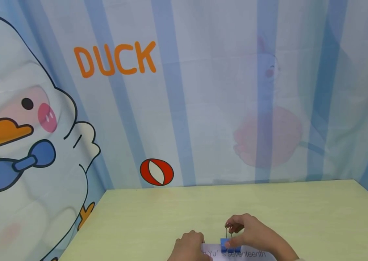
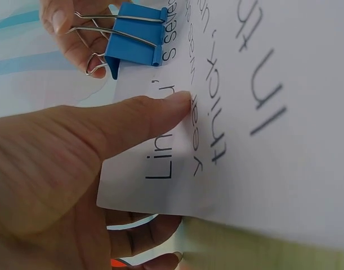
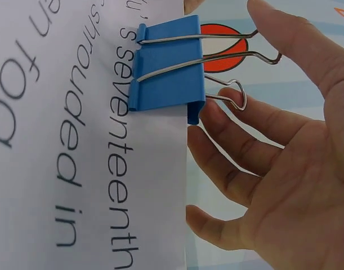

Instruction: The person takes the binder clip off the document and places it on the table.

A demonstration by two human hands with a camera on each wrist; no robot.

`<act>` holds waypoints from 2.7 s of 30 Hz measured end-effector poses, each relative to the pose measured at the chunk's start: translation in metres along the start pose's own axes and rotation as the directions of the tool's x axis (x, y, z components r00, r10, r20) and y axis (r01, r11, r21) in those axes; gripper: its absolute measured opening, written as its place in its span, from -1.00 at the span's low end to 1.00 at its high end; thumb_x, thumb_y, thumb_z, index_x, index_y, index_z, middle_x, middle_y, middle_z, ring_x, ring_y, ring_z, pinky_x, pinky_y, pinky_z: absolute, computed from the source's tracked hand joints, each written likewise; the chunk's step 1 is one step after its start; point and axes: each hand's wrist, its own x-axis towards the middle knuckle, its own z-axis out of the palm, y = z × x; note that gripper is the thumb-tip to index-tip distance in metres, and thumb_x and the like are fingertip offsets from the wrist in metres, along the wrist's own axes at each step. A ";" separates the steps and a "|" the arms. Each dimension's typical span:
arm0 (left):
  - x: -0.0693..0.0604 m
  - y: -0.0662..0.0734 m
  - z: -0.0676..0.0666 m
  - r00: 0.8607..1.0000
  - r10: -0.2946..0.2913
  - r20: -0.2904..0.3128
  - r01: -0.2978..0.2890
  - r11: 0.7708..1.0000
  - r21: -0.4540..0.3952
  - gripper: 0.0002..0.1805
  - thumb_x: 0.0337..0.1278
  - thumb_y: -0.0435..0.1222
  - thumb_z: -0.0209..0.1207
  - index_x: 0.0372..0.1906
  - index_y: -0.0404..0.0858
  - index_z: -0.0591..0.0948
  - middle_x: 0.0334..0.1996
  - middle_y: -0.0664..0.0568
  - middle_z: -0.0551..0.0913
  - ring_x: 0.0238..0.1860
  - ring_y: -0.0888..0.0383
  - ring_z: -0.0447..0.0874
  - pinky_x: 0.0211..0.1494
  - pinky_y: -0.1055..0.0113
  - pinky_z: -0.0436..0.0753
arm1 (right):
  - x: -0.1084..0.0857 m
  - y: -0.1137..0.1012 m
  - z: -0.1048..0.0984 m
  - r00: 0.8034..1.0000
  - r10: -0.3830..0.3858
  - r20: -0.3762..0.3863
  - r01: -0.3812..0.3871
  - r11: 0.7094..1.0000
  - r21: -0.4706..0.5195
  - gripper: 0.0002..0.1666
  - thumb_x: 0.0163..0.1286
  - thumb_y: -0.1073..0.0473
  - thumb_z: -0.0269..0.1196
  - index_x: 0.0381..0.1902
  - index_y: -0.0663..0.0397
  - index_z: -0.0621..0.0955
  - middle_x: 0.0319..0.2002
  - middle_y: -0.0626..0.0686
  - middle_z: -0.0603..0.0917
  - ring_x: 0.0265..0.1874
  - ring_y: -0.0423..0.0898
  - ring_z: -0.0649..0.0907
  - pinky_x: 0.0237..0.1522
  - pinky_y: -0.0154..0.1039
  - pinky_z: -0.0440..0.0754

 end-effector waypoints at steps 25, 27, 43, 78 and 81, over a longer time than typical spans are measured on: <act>-0.002 0.001 -0.001 1.000 0.002 0.012 -0.001 1.000 -0.023 -0.66 -0.15 -0.25 0.57 -0.33 -0.32 0.67 -0.49 0.02 0.50 -0.40 0.02 0.44 -0.08 -0.14 0.51 | 0.003 -0.004 0.008 0.998 -0.061 -0.002 0.061 0.997 0.035 -0.49 0.43 0.09 0.33 0.12 0.40 0.56 -0.19 0.00 0.65 -0.15 0.03 0.63 -0.10 0.09 0.57; -0.002 0.001 -0.001 1.000 0.003 0.016 -0.002 1.000 -0.024 -0.67 -0.14 -0.25 0.57 -0.34 -0.32 0.66 -0.49 0.02 0.50 -0.40 0.02 0.44 -0.08 -0.13 0.51 | 0.003 -0.003 0.009 0.998 -0.057 -0.005 0.057 0.998 0.039 -0.50 0.43 0.09 0.33 0.11 0.39 0.56 -0.19 0.00 0.65 -0.15 0.03 0.63 -0.10 0.08 0.57; -0.003 0.002 -0.001 0.999 0.035 -0.012 -0.035 0.999 -0.003 -0.67 -0.19 -0.26 0.59 -0.37 -0.30 0.66 -0.49 0.04 0.52 -0.38 0.03 0.47 -0.10 -0.15 0.50 | 0.005 -0.001 0.011 0.991 -0.103 -0.085 0.107 0.993 0.042 -0.58 0.27 0.17 0.44 -0.02 0.35 0.68 -0.21 0.10 0.70 -0.24 0.02 0.64 -0.21 -0.07 0.59; -0.004 0.004 -0.003 1.000 0.014 -0.014 -0.014 1.000 -0.020 -0.63 -0.21 -0.28 0.59 -0.27 -0.32 0.68 -0.48 0.04 0.57 -0.40 0.04 0.46 -0.11 -0.13 0.50 | 0.001 -0.021 0.007 0.976 -0.149 -0.160 0.158 0.986 0.044 -0.55 0.24 0.16 0.48 0.02 0.29 0.69 -0.26 0.04 0.68 -0.27 -0.09 0.62 -0.20 -0.16 0.60; -0.003 0.003 -0.002 1.000 0.017 -0.016 -0.017 1.000 -0.018 -0.62 -0.22 -0.27 0.60 -0.27 -0.32 0.69 -0.48 0.04 0.57 -0.41 0.04 0.47 -0.13 -0.13 0.51 | 0.001 -0.022 0.008 0.975 -0.154 -0.162 0.164 0.985 0.051 -0.54 0.24 0.15 0.48 0.03 0.29 0.69 -0.26 0.03 0.68 -0.27 -0.09 0.63 -0.18 -0.16 0.60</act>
